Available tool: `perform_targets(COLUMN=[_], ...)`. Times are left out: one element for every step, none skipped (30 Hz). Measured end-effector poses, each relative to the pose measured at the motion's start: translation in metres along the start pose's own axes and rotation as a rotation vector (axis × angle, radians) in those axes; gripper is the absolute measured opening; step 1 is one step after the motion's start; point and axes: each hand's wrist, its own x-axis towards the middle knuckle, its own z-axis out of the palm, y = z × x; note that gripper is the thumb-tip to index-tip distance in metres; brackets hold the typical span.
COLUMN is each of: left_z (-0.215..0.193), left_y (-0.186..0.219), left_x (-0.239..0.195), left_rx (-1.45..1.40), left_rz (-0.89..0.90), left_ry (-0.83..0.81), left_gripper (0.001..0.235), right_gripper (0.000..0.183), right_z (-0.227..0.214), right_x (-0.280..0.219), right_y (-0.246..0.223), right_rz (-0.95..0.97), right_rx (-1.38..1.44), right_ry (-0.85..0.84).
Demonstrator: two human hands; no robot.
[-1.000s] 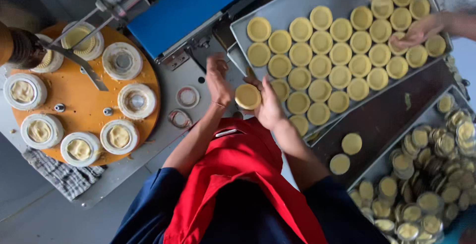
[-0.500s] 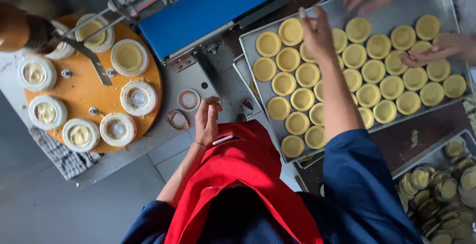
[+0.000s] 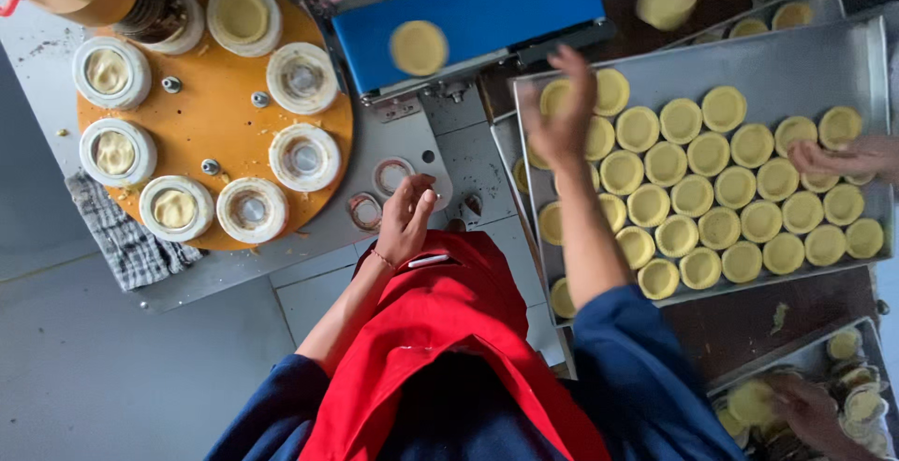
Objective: The person prepares pastry shells by placing them into circular molds on a rotating machine, then removing them and stacking them onto trays.
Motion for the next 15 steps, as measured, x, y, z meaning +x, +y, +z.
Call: perform_targets(left_z=[-0.008,-0.017,-0.025,-0.032,-0.039,-0.048,-0.054,-0.062,-0.068,-0.075,-0.081,-0.087,-0.093,-0.099,-0.107], left_y=[0.004,0.008,0.011,0.008,0.005,0.002,-0.002,-0.006,-0.010,-0.010,-0.010,-0.012,-0.014,-0.018,-0.021], left_x=[-0.002,-0.003,-0.004,-0.005,-0.007,-0.010,-0.012,-0.014,-0.018,-0.016,-0.016,-0.016,-0.013,-0.009,-0.007], left_rx=[-0.010,0.008,0.027,0.018,0.027,0.035,0.030,0.011,-0.009,-0.015,-0.011,-0.006,-0.007,-0.032,-0.053], left_rz=[0.002,0.009,0.018,0.020,0.049,0.077,0.086,0.040,-0.010,-0.007,0.000,0.006,-0.003,-0.009,-0.017], left_ry=[-0.002,-0.015,-0.024,-0.021,0.015,0.052,0.064,0.095,0.131,0.146,0.160,0.173,0.183,0.173,0.163], left_gripper=[0.037,0.038,0.040,0.040,0.035,0.029,0.029,0.028,0.028,0.028,0.024,0.021,0.021,0.022,0.024], right_gripper=[0.057,0.093,0.130,0.130,0.131,0.133,0.133,0.126,0.120,0.120,0.113,0.108,0.108,0.110,0.114], right_z=[0.017,0.033,0.051,0.059,0.069,0.079,0.088,0.098,0.108,0.113,0.117,0.121,0.122,0.124,0.126], right_x=[0.006,0.012,0.019,0.022,0.024,0.026,0.024,0.021,0.018,0.019,0.017,0.015,0.015,0.015,0.012], right_y=[0.000,0.001,0.001,0.001,0.000,-0.001,0.000,0.000,0.001,-0.001,-0.003,-0.004,-0.015,-0.025,-0.036], right_rz=[-0.004,0.135,0.270,0.263,0.290,0.317,0.301,0.221,0.138,0.122,0.150,0.179,0.175,0.129,0.088], right_rx=[-0.009,-0.202,-0.393,-0.400,-0.411,-0.422,-0.424,-0.436,-0.442,-0.439,-0.463,-0.486,-0.482,-0.360,-0.234], right_ry=[-0.003,-0.176,-0.349,-0.351,-0.416,-0.480,-0.479,-0.323,-0.172,-0.177,-0.106,-0.035,-0.048,-0.036,-0.026])
